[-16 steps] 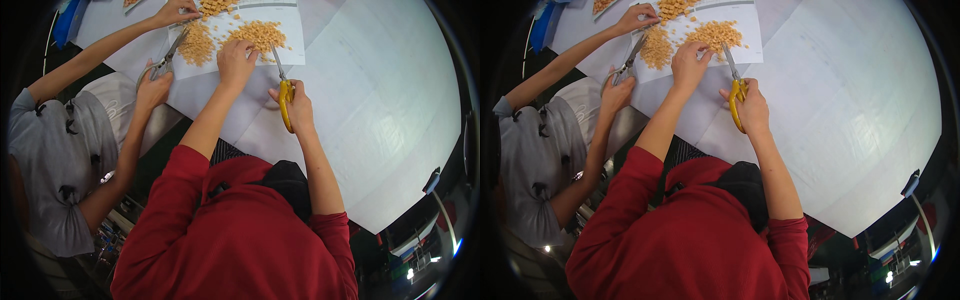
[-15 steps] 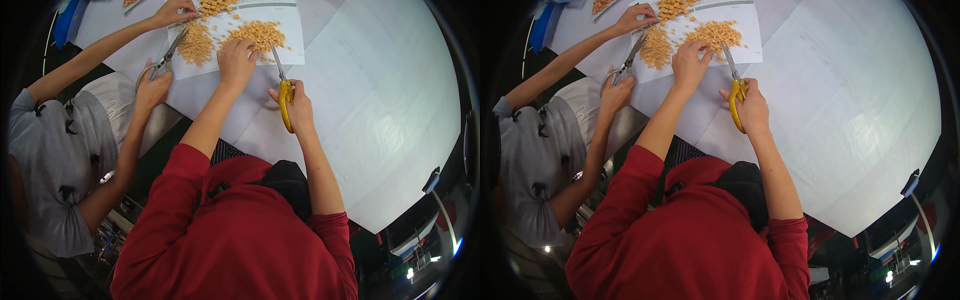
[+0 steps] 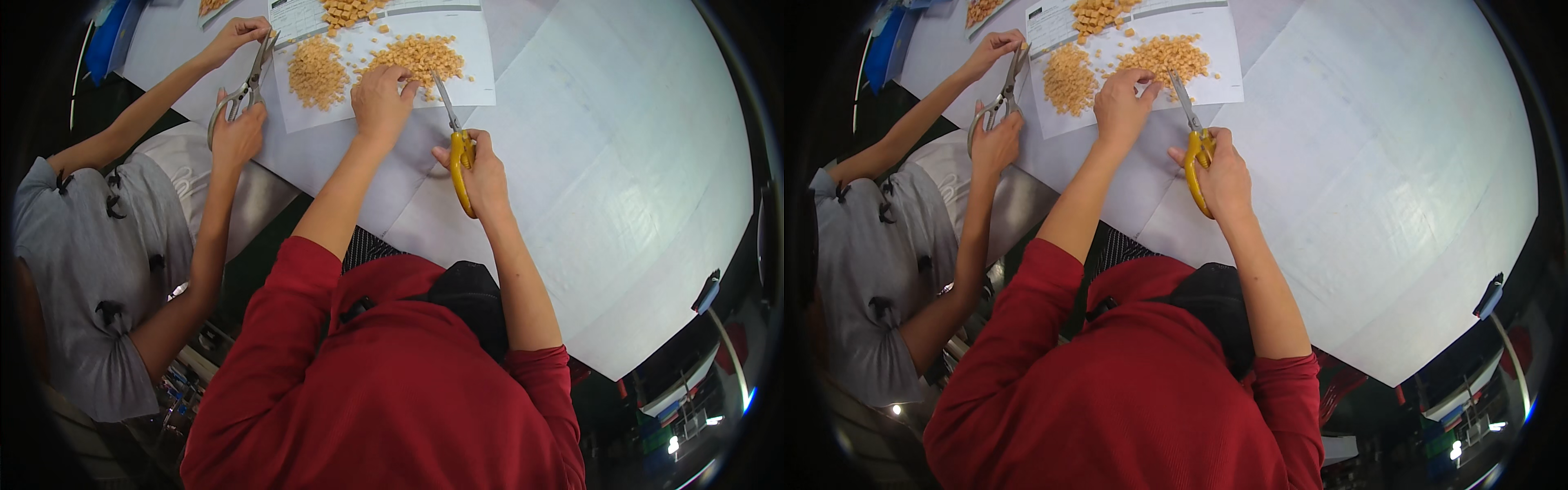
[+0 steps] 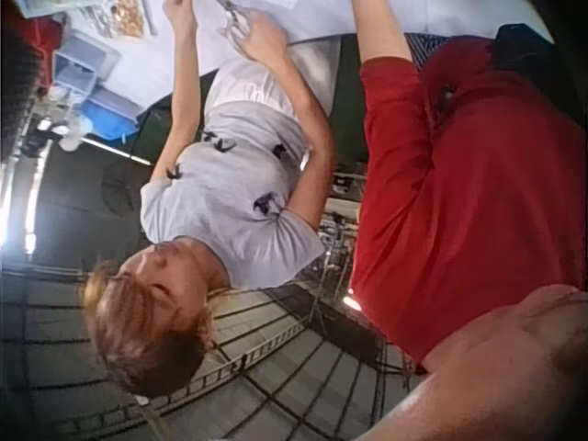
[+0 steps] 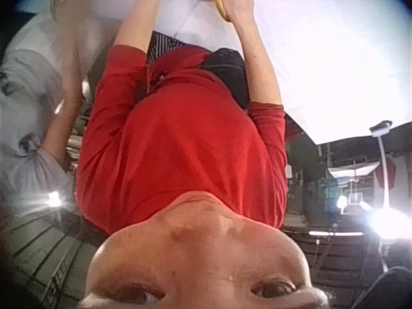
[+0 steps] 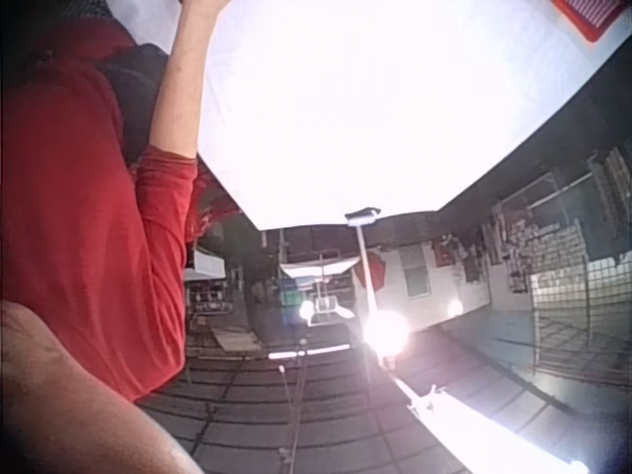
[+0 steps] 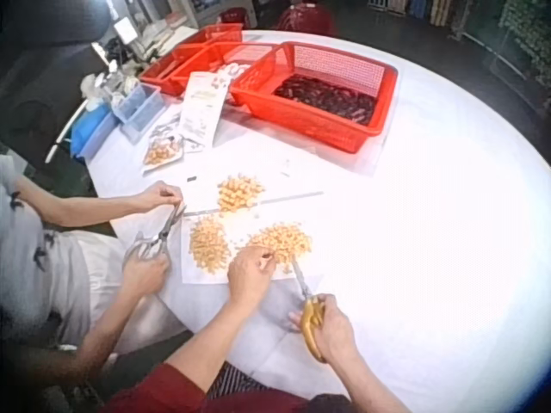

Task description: The person uses yellow-handled scissors to cut small pieces from a pile of peanuts on a white sheet. Another person in a grey shirt also cuts peanuts with silver scissors. The cut pieces accumulate on the sheet as the task continues.

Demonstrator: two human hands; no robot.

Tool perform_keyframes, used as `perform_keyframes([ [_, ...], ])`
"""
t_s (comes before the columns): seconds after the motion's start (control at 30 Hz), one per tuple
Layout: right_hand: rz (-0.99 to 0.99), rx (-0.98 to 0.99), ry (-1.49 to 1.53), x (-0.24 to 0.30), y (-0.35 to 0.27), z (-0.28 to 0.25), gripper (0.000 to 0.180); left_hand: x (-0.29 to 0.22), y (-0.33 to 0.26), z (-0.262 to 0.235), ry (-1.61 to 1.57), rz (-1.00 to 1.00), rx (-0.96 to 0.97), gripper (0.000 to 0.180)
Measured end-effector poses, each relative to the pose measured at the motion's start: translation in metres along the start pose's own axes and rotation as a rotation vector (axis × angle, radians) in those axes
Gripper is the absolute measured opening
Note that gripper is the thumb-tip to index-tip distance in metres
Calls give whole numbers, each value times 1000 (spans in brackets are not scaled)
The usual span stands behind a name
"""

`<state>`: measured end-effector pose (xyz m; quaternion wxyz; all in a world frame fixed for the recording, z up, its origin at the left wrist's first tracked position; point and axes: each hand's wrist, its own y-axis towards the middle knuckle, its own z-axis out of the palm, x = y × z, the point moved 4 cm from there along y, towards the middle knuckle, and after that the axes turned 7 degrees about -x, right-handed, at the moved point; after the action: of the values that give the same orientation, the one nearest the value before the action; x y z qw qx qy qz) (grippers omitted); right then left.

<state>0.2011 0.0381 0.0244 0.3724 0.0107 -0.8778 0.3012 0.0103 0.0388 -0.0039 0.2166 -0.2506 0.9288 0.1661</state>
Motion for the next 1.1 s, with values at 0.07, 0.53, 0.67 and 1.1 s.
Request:
perform_keyframes([
  [0.07,0,-1,-6,0,-1,0,69,-7,-2,1,118,110,-29,18],
  [0.53,-118,-21,-43,6,-10,3,66,3,-11,0,-1208,-1152,357,21],
  [0.67,-142,-41,-82,10,-11,3,62,-1,-18,0,-1232,-1202,347,18],
  [1.1,-149,-130,-165,2,-8,1,63,-1,-25,-4,-953,-1019,195,21],
])
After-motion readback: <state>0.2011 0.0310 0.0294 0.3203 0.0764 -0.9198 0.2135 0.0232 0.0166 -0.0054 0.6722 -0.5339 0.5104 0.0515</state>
